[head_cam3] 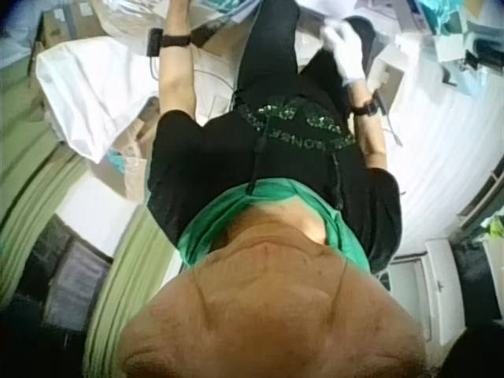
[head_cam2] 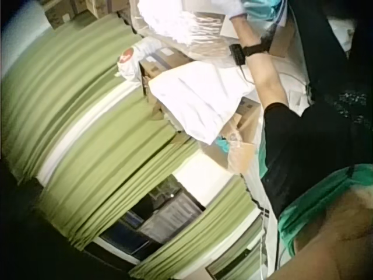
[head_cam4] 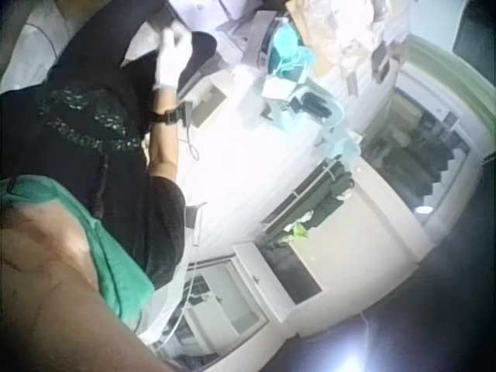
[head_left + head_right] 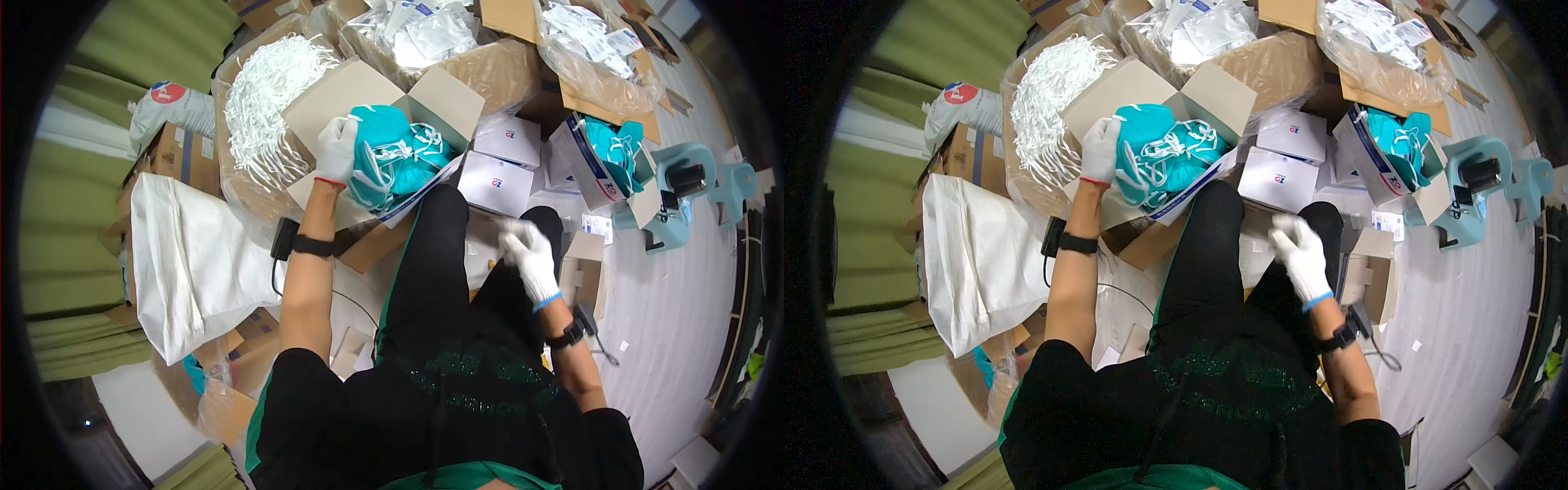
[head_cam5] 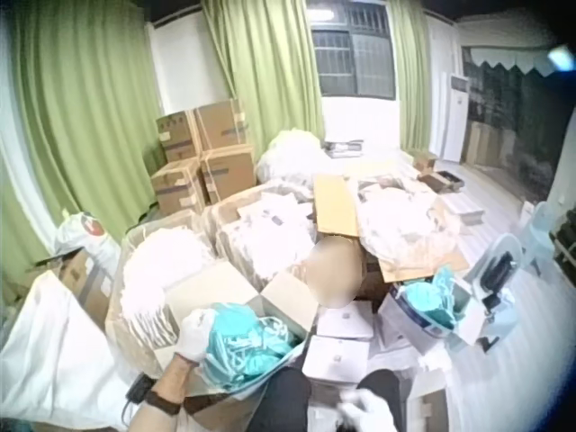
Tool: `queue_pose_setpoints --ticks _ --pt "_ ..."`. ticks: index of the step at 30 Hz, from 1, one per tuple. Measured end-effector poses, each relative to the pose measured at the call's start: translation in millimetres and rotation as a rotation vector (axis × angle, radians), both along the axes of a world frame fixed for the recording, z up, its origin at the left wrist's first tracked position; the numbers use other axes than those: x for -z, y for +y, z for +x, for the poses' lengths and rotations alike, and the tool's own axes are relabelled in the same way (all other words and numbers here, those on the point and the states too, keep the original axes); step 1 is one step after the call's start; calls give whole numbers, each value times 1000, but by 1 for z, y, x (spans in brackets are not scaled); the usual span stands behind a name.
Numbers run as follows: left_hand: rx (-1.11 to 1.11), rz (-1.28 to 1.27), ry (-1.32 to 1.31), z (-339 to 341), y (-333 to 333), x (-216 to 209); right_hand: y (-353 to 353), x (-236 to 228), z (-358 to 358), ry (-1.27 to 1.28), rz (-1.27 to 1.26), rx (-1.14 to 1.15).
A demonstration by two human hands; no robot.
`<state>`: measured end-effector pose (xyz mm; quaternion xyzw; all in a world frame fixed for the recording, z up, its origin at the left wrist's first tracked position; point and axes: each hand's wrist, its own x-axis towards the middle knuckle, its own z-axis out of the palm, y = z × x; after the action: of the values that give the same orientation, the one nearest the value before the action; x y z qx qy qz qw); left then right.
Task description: Assembling medical face masks by attaching elastic straps to the mask bodies.
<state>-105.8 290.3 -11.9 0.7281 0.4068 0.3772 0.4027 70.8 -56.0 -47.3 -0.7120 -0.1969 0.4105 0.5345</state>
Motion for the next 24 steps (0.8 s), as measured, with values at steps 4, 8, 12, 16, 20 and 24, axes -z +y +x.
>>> queue_pose_setpoints --ticks 4,8,12,16,20,24 --pt "248 -145 -88 0 -37 -54 69 -68 -4 -807 222 13" --pt "339 -188 -44 7 -68 -79 114 -93 4 -1129 499 -49" --pt "450 -262 -178 24 -88 -77 121 -60 17 -836 621 -25" --pt "290 -79 -250 29 -87 -58 107 -59 19 -442 414 316" --pt "165 166 53 44 -104 -64 84 -51 27 -624 255 203" --pt "235 457 118 59 -120 -71 78 -72 23 -718 213 177"
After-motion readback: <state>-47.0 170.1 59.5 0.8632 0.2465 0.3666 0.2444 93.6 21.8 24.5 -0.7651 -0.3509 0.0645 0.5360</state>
